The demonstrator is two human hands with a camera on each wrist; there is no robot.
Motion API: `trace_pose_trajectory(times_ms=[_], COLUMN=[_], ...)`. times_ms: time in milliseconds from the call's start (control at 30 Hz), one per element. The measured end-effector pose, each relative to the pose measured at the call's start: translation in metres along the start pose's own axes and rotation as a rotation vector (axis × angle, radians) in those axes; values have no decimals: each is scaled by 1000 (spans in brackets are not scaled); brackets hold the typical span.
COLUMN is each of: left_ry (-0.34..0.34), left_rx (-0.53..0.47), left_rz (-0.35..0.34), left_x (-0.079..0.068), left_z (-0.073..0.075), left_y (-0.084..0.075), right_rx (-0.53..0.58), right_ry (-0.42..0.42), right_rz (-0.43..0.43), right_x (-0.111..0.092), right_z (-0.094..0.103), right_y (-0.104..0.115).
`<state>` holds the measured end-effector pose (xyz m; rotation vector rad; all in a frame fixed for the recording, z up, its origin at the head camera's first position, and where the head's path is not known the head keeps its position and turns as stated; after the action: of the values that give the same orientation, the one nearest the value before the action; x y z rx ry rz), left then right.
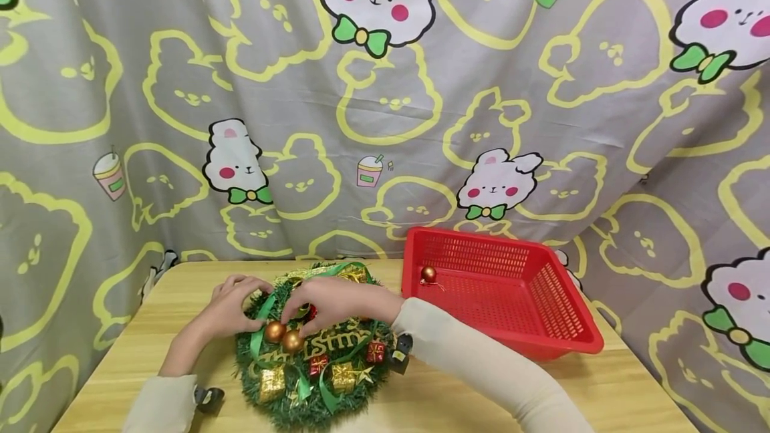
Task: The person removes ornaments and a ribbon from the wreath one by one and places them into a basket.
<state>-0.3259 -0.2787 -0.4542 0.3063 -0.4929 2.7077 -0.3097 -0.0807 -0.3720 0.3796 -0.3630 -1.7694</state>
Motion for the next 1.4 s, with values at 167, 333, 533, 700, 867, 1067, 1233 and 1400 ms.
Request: trace_pose_trajectory(times_ms=[167, 333, 533, 700, 867, 1067, 1233, 1400], left_ry=[5, 12, 12, 9, 5, 11, -1, -8], left_rx=[-18, -16, -4, -6, -12, -8, -11, -4], left_rz=[10, 10, 2, -8, -6, 6, 5, -4], left_x=[0, 1, 4, 8, 11, 5, 0, 0], left_z=[-3, -1, -1, 0, 2, 1, -1, -2], left_y=[3, 5, 3, 0, -2, 1, 3, 2], right_rx=[-57, -148, -169, -178, -181, -141, -144, -147], right_ry=[23, 37, 79, 91, 80, 91, 99, 98], right_rz=[0, 31, 0, -7, -7, -3, -7, -16], right_x=[7, 14, 20, 20, 19, 21, 24, 25], right_z=[-13, -21, -29, -31, -29, -33, -36, -36], right_y=[-7, -9, -11, -15, -16, -13, -11, -11])
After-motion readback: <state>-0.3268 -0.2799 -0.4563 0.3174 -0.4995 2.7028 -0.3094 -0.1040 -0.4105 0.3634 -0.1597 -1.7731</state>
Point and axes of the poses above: each hand's wrist, its own x-axis towards the middle knuckle, its own z-axis out of the back of the hand, y = z × x, the point moved 5 cm from there along x, towards the middle knuckle, and after that the axes turned 11 degrees about x, right-handed, at the moved point
